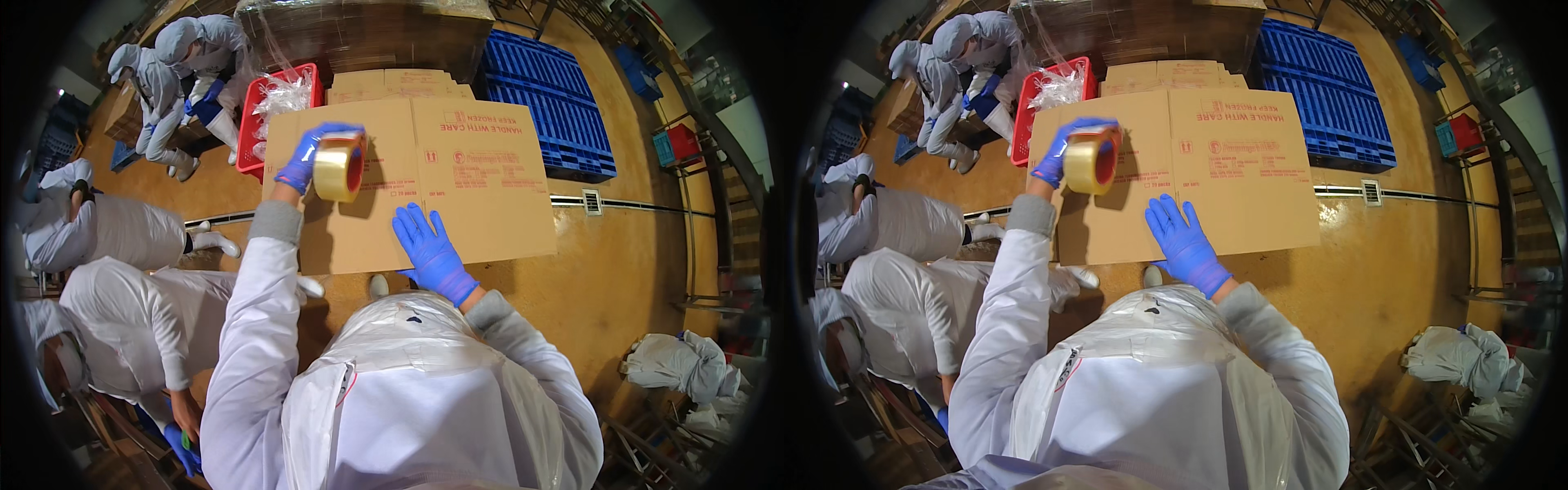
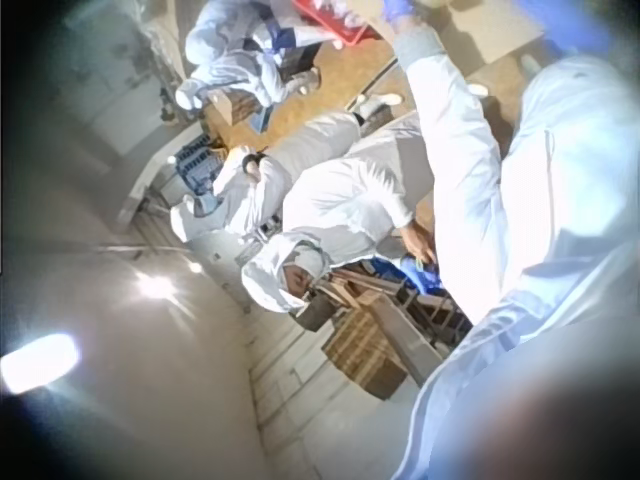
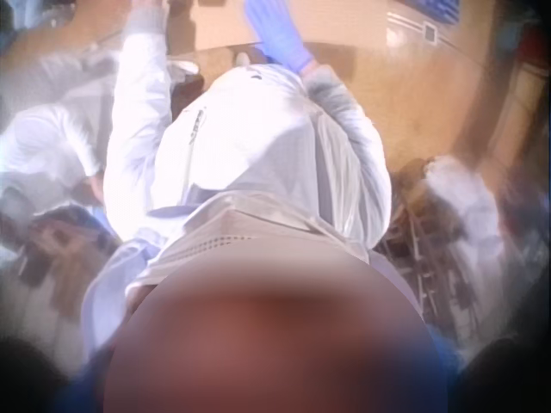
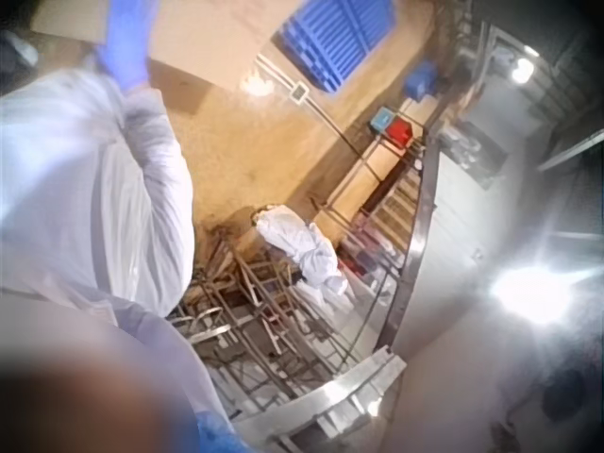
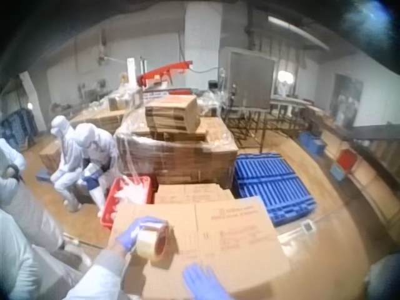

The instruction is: The person tapes cardboard boxes on a conveyor belt using a handheld tape dispenser. They repeatedly apply tape across the top seam of each box and move the sealed boxes along the line. Other workers in protective gear are visible in the background.

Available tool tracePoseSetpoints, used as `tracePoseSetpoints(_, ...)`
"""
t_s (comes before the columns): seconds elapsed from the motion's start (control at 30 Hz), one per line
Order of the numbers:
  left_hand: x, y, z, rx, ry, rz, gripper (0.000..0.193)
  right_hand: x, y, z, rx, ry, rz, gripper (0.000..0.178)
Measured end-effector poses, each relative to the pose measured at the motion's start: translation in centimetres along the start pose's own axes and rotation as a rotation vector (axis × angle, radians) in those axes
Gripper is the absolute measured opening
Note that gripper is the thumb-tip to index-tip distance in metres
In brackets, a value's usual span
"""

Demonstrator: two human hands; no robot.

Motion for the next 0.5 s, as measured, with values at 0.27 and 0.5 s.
tracePoseSetpoints(0.27,-12.2,-6.9,3.9,0.241,0.006,-0.151,0.025,-0.2,-0.3,0.5,-0.015,-0.084,-0.016,0.088)
tracePoseSetpoints(0.5,-13.8,-0.5,-5.8,0.413,-0.011,0.024,0.036,0.4,1.0,-0.2,0.128,-0.028,-0.044,0.094)
Point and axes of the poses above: each hand's wrist, its own x-axis towards the middle knuckle, its own y-axis out of the back of the hand, z = x × y, the point moved 2 cm from there along x, towards the middle knuckle, and after that the axes turned 13 degrees about -y, right-handed, at the moved point
